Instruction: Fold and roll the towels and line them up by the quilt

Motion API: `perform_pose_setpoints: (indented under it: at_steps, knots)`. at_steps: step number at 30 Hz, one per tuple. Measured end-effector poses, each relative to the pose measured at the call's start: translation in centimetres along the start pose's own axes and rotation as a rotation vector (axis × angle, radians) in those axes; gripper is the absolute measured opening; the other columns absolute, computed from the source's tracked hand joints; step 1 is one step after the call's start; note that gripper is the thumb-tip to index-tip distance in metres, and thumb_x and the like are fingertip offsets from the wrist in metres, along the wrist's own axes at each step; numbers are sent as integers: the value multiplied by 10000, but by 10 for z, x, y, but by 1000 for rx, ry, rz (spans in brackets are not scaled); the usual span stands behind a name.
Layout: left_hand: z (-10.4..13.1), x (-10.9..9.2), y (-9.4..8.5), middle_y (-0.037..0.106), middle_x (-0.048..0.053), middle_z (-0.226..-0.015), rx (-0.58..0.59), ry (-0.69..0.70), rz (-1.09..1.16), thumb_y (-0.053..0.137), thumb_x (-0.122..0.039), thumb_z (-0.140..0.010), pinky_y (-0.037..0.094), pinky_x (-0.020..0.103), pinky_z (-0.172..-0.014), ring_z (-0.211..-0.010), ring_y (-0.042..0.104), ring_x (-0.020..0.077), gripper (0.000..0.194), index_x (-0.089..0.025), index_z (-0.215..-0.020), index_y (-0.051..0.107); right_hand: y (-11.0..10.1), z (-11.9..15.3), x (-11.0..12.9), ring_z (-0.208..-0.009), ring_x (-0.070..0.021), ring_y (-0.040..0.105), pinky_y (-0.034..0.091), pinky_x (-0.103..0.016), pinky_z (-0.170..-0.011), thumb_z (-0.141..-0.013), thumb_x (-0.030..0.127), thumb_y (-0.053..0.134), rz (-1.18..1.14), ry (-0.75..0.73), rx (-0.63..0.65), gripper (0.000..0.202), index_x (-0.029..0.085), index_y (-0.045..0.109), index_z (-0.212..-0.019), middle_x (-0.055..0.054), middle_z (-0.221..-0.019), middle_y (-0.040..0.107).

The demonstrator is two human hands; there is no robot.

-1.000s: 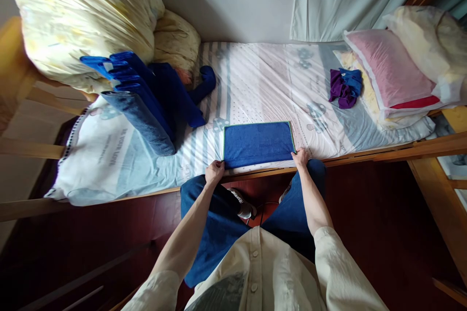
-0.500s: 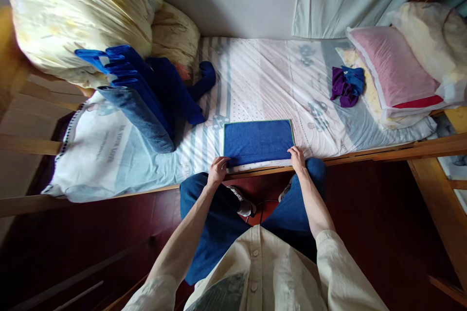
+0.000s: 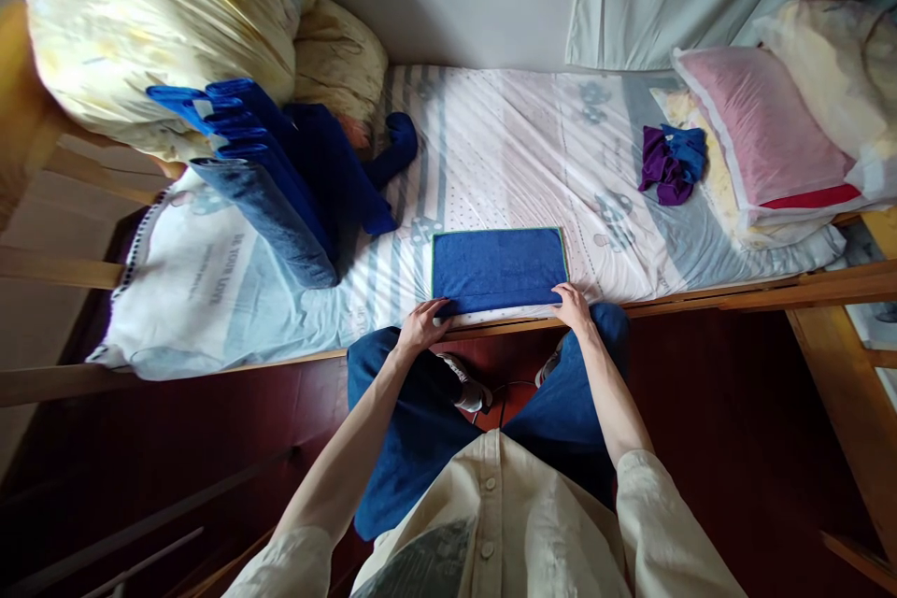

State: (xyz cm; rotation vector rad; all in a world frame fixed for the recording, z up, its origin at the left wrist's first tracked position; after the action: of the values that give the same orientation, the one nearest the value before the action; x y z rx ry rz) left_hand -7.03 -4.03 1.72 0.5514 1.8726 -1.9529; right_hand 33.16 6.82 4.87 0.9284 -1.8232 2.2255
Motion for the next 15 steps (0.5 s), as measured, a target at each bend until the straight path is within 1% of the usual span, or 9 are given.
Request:
perform_pose_setpoints:
  at_steps: [3, 6, 9, 12, 13, 15]
  knots:
    - [-1, 4, 0, 706, 126, -1385, 79, 13, -73, 572, -115, -821, 466, 446, -1193, -1319, 644, 286, 559, -199, -1364, 676, -1, 0, 1, -1228, -234, 673, 523, -371, -1127, -824, 9, 665, 39, 22, 11, 455, 192, 741, -1234, -108, -1271, 730]
    - [-3, 5, 2, 700, 136, -1397, 131, 0, -127, 480, -30, -820, 435, 449, -1214, -1350, 630, 268, 614, -196, -1381, 666, -2, -2, 4, -1250, -235, 665, 510, -389, -1148, -822, -40, 594, 82, 65, 7, 504, 184, 742, -1248, -114, -1282, 736]
    - [-7, 1, 3, 689, 152, -1411, 180, -16, -157, 449, -21, -846, 425, 442, -1213, -1368, 616, 269, 603, -193, -1385, 659, -4, -4, 9, -1250, -244, 671, 513, -396, -1142, -840, -31, 588, 113, 109, 17, 478, 184, 755, -1232, -119, -1268, 751]
    - [-13, -5, -1, 691, 182, -1392, 228, -10, -152, 464, -48, -859, 445, 428, -1187, -1348, 627, 289, 557, -184, -1357, 673, -9, -6, 14, -1216, -249, 693, 523, -367, -1112, -875, -12, 564, 156, 177, 56, 443, 194, 777, -1204, -120, -1234, 769]
    - [-15, -7, -4, 705, 192, -1357, 241, -19, -146, 464, -64, -867, 467, 429, -1161, -1312, 650, 300, 530, -182, -1335, 686, -12, -6, 15, -1198, -253, 703, 527, -358, -1099, -888, -2, 558, 175, 202, 74, 435, 199, 782, -1202, -120, -1222, 773]
    - [-17, -7, -11, 756, 201, -1207, 266, -69, -143, 466, -100, -880, 522, 436, -1080, -1172, 718, 319, 475, -179, -1276, 716, -20, -5, 16, -1164, -262, 721, 536, -348, -1073, -911, 26, 563, 201, 233, 116, 415, 208, 788, -1207, -120, -1197, 782]
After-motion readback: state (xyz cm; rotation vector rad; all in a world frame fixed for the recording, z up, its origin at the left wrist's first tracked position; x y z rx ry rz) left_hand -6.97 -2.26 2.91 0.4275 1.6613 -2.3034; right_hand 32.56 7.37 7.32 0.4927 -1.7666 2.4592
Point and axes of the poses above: each hand's wrist, its own z-axis away from the middle knuckle, its own y-axis out of the palm, x = y × z, the point moved 1 cm from there along -z, towards the middle knuckle
